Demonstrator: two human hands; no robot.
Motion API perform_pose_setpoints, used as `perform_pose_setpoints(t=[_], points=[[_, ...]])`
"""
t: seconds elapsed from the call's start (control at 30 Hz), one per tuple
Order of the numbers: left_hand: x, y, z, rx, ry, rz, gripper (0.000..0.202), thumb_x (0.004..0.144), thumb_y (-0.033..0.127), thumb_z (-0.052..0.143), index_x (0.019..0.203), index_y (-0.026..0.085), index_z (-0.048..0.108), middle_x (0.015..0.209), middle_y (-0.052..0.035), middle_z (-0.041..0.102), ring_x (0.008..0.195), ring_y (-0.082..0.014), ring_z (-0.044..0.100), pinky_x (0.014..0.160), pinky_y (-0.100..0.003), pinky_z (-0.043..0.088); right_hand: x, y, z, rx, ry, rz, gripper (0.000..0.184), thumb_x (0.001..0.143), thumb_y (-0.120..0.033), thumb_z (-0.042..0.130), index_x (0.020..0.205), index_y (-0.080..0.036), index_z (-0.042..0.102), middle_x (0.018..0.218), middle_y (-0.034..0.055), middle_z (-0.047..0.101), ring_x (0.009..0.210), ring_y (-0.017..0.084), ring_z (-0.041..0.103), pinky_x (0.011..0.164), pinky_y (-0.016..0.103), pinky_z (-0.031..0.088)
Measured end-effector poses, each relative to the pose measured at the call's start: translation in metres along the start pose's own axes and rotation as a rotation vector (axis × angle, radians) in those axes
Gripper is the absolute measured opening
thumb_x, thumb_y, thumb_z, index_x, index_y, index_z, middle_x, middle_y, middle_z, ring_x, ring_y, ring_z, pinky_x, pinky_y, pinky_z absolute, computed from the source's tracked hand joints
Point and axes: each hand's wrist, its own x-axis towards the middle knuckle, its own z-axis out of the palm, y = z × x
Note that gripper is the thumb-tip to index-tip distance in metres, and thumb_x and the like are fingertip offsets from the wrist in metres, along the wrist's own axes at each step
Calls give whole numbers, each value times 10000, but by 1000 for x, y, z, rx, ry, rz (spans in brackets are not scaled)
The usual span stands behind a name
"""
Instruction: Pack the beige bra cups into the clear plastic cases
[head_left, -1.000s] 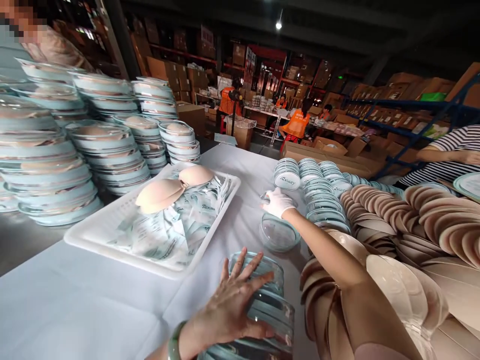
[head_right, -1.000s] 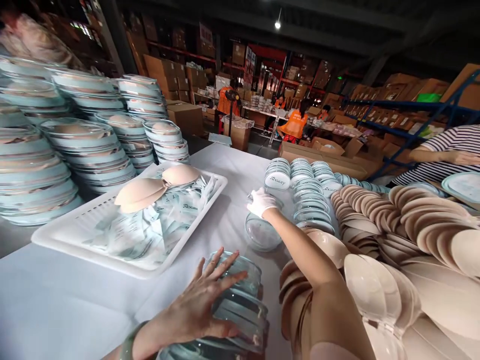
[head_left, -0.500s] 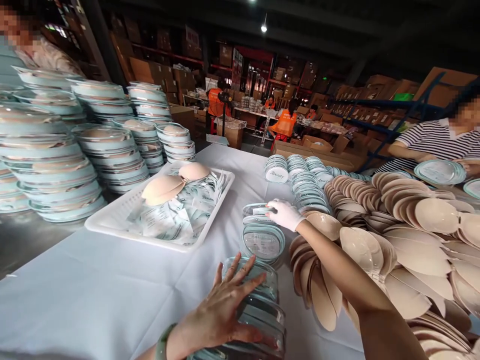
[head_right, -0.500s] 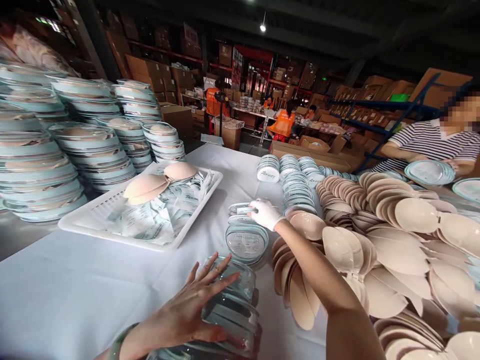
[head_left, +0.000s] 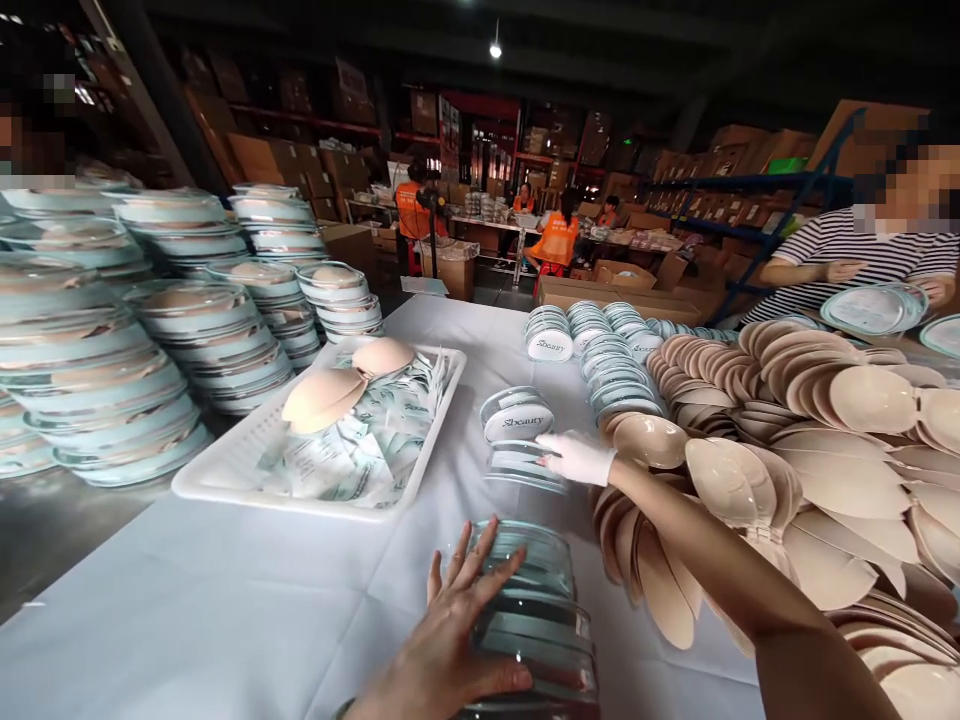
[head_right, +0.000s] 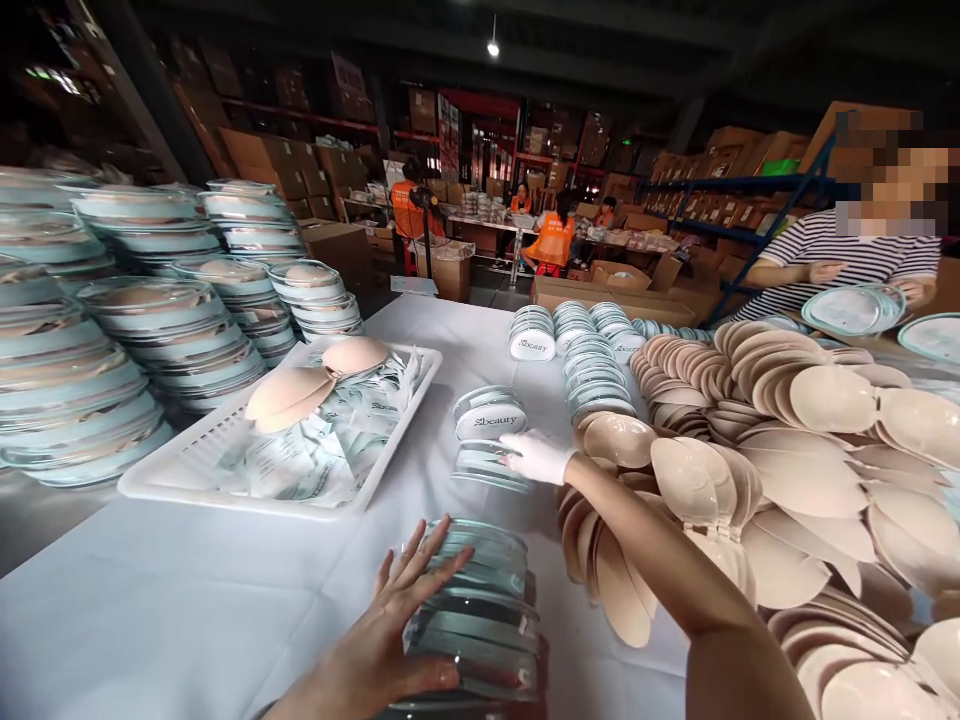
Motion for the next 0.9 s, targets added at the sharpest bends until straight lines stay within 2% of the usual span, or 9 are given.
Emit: perform_pose_setpoints(t=[0.13, 0.23, 0.3, 0.37, 0.5, 0.6, 0.7, 0.8, 0.9], points=[[1, 4, -3, 28, 10, -40, 1018, 772, 565, 828, 1611, 366, 288, 1703, -80, -70, 1530, -389, -173, 1193, -711, -33, 10, -6, -9, 130, -103, -134, 334, 942, -500, 595, 918, -204, 748, 834, 18, 719, 737, 175, 634, 686, 271, 461], [2, -2, 2, 21, 41, -5, 1006, 775, 597, 812, 1609, 369, 297, 1704, -89, -56, 1539, -393, -145, 1192, -713, -36, 27, -1, -21, 249, 68, -63, 387, 1008, -461, 489, 1143, -181, 721, 1020, 48, 744, 933, 191, 682, 870, 299, 528], [4, -11, 9, -2, 103, 41, 988, 789, 661, 758, 1610, 383, 284, 1711, -94, -12, 1550, -400, -107, 1184, -733, -17, 47, 9, -36, 292, 240, 42, 459, 1011, -453, 492, 1356, -173, 609, 1267, 91, 689, 1165, 220, 639, 1091, 362, 451], [6, -21, 19, -35, 198, 78, 925, 825, 715, 663, 1608, 407, 278, 1718, -89, 37, 1561, -404, -71, 1170, -760, 11, 71, 17, -47, 309, 314, 121, 525, 985, -464, 550, 1443, -206, 531, 1406, 102, 613, 1258, 235, 594, 1182, 399, 366], [9, -33, 38, -125, 379, 130, 663, 992, 644, 414, 1605, 434, 272, 1724, -62, 129, 1586, -359, -15, 1176, -768, 34, 98, 8, -33, 360, 214, 205, 475, 941, -529, 583, 1301, -222, 627, 1244, 83, 707, 1003, 238, 691, 900, 347, 534], [12, -29, 50, -194, 496, 107, 512, 1091, 468, 237, 1590, 412, 336, 1714, -37, 229, 1601, -290, 27, 1220, -717, 15, 82, -21, -2, 373, 164, 232, 401, 943, -523, 558, 1141, -200, 691, 1093, 78, 746, 935, 256, 696, 798, 333, 524], [13, -22, 59, -209, 598, 39, 500, 1103, 393, 209, 1531, 362, 466, 1685, -44, 325, 1604, -287, 48, 1230, -710, -18, 46, -48, 20, 390, 156, 191, 437, 972, -551, 542, 1246, -238, 676, 1239, 58, 714, 1090, 233, 681, 887, 304, 518], [13, -21, 63, -175, 669, 46, 471, 1094, 381, 269, 1484, 335, 529, 1644, -62, 406, 1602, -321, 70, 1213, -745, -41, 7, -50, 15, 372, 213, 169, 534, 987, -532, 577, 1450, -267, 547, 1433, 24, 609, 1269, 165, 599, 1034, 244, 465], [4, -31, 59, -166, 735, 132, 448, 1082, 345, 315, 1483, 362, 515, 1628, -39, 434, 1594, -318, 143, 1238, -727, 44, -34, -25, -12, 288, 361, 290, 523, 983, -486, 619, 1422, -208, 560, 1401, 72, 610, 1263, 210, 592, 1094, 373, 462]])
